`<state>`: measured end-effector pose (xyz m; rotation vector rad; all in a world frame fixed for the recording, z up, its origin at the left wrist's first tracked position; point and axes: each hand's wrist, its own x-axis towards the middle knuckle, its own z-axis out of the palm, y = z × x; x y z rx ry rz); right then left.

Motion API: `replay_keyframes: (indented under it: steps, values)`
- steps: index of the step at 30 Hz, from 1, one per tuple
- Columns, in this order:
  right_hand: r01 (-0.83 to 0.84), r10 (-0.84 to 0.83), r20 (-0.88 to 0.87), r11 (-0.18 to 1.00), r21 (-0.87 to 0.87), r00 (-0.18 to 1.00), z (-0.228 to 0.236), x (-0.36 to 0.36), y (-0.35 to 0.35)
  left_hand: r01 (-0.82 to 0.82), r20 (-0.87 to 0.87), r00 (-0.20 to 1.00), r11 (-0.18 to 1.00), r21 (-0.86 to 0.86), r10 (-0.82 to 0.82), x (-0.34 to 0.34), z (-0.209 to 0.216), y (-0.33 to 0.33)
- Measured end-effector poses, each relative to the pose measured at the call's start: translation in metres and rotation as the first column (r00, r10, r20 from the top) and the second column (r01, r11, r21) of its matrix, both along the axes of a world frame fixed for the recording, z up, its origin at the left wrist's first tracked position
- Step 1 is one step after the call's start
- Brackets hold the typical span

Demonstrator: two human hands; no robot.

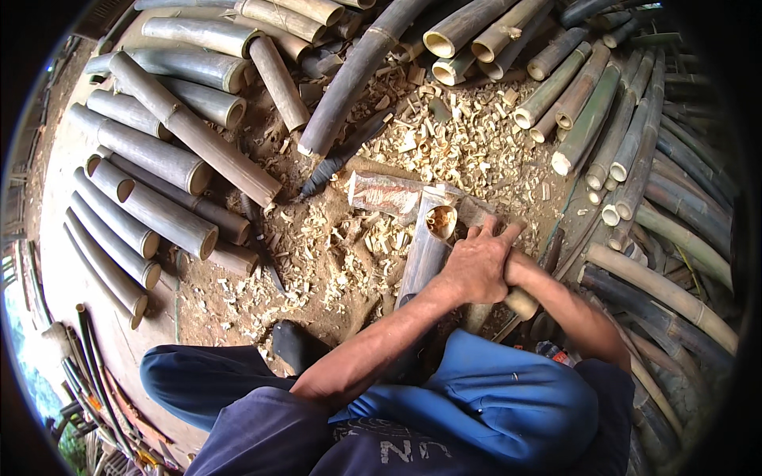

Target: The person uses a knife to carve notches and holes into bamboo poles, occasionally using a wooden mallet to strike the knife. They handle several poles one at a time while sitting among wood shavings.

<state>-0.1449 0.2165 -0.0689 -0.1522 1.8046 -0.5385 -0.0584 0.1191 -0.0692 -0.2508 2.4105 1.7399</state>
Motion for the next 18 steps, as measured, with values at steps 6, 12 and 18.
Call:
replay_keyframes:
  steps: [6, 12, 18]
  values:
    - [0.713, -0.655, 0.381, 0.701, -0.018, 0.653, -0.020, 0.068, -0.023, 0.565, 0.147, 0.805, 0.819, 0.103, -0.574, 0.000, 0.000, -0.053]
    - [0.947, -0.711, 0.666, 0.320, 0.022, 0.225, 0.009, 0.110, -0.026, 0.052, 0.206, 0.978, 0.986, -0.159, -0.018, 0.099, 0.051, -0.068]
    - [0.893, -0.482, 0.833, 0.448, -0.032, 0.271, -0.014, 0.111, -0.023, 0.288, 0.517, 0.856, 0.853, -0.435, -0.025, 0.140, 0.039, -0.094]
